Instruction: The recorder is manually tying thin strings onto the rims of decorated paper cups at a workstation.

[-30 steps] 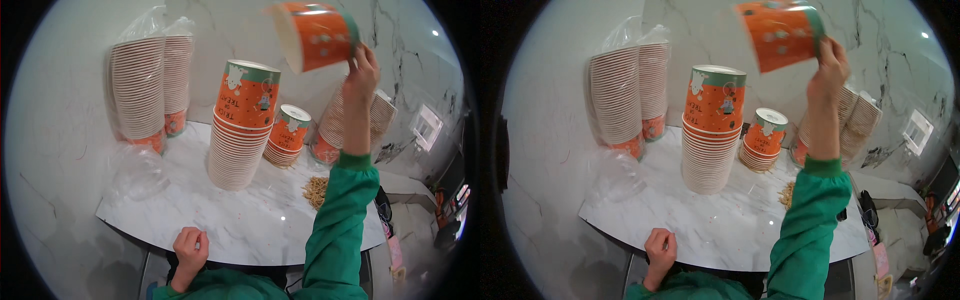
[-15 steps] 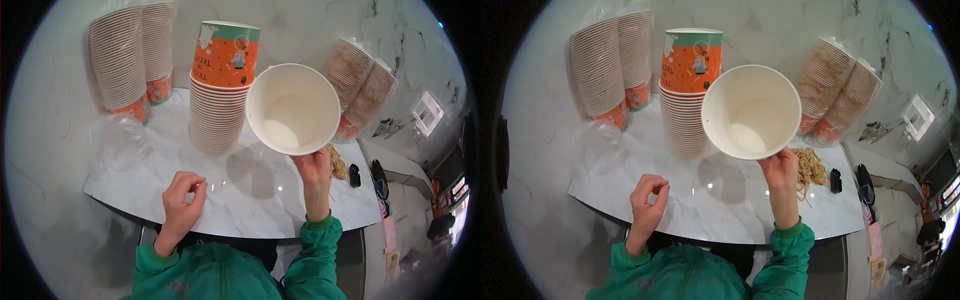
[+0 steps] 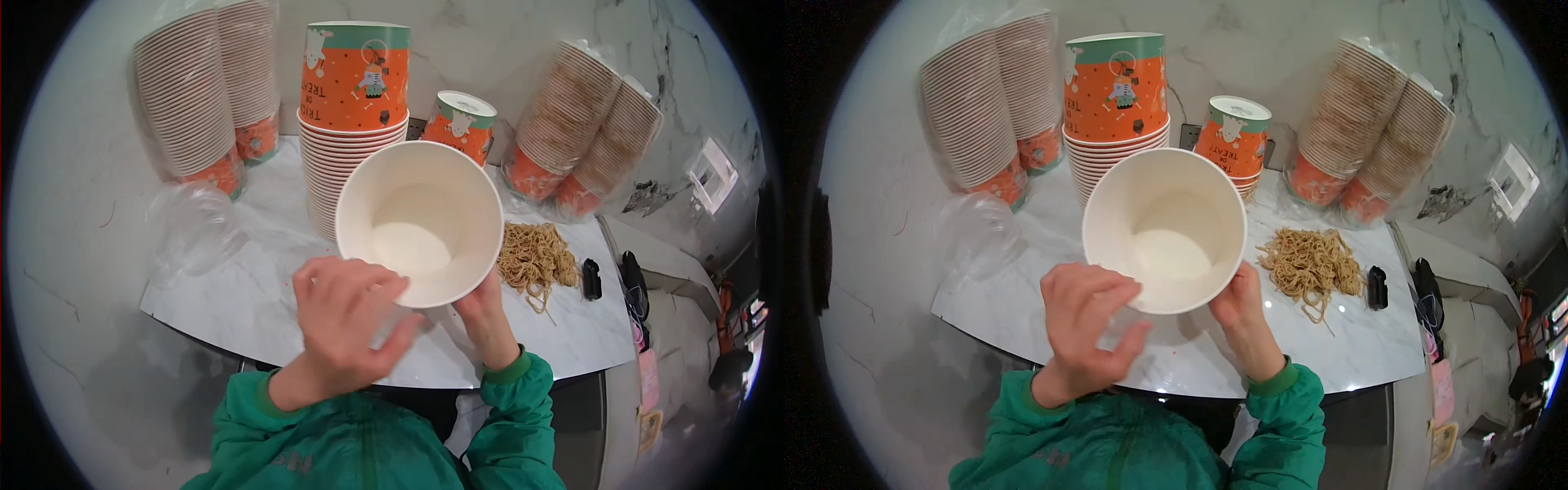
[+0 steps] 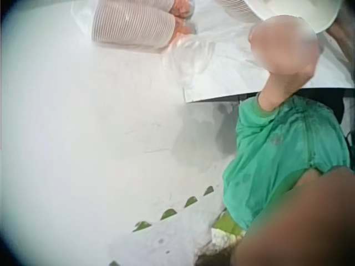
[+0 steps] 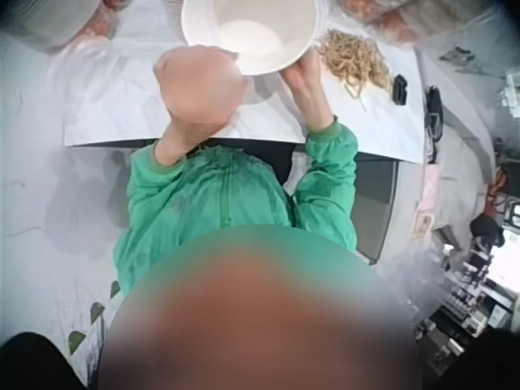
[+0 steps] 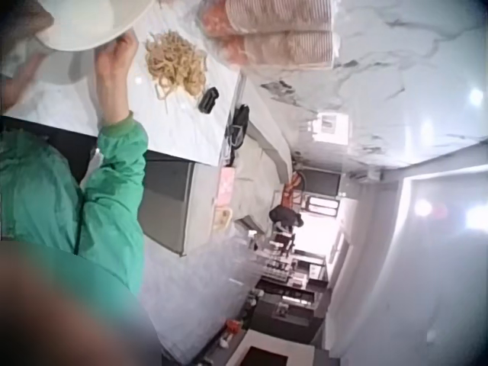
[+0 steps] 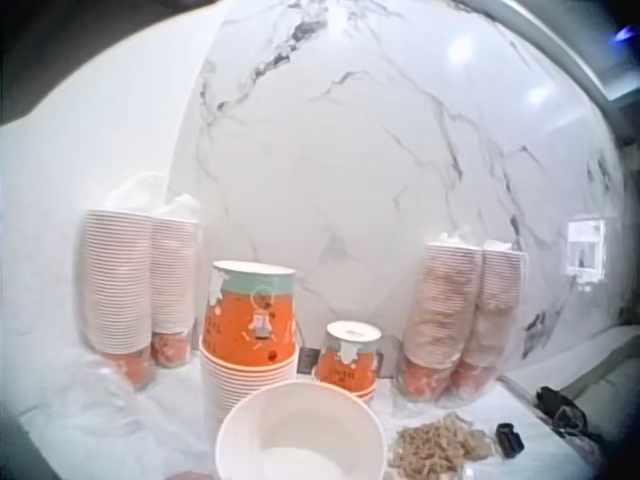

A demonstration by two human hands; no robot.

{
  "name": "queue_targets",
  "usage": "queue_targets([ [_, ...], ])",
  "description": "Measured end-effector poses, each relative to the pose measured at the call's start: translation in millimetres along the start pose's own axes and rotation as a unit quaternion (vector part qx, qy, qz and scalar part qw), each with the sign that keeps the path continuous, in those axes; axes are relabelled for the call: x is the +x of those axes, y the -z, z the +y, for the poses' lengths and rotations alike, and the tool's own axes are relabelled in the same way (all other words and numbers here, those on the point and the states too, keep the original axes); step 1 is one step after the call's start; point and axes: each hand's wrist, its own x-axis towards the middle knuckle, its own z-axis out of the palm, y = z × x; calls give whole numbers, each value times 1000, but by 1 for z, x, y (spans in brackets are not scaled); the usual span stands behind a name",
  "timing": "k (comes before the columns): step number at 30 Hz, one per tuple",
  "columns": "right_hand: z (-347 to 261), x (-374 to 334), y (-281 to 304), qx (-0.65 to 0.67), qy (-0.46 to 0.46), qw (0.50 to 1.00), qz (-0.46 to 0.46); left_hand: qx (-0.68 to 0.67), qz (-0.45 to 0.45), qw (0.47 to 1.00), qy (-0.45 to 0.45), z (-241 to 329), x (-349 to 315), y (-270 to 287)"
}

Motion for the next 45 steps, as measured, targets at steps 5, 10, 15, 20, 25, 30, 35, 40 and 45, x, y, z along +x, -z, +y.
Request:
queue_targets([
  [5, 33, -16, 4, 46, -61, 994, -73, 107, 21, 993, -54, 16, -3, -22],
  [10, 34, -13, -2, -341, -140, 928, -46, 99, 7, 995, -28, -7, 5, 0],
  [15, 24, -6, 1, -489, 220, 839, -90, -174, -3, 979, 107, -79, -3, 17],
  [20, 0, -22, -23, -499, 252, 811, -172, -376, -70, 909, 168, -103, -8, 12],
  [25, 1, -25, -20, -473, 251, 812, -232, -422, -65, 895, 131, -107, -1, -3],
  [30, -2, -31, -21, -459, 257, 825, -206, -415, -76, 904, 74, -108, 8, -15],
  [35, -6, -34, -23, -462, 286, 815, -204, -436, -76, 888, 126, -116, 13, -23],
  [40, -7, -37, -25, -369, 201, 890, -180, -452, -74, 869, 186, -121, 15, -25],
  [45, -7, -37, -27, -363, 189, 898, -161, -450, -80, 862, 217, -115, 18, -22],
])
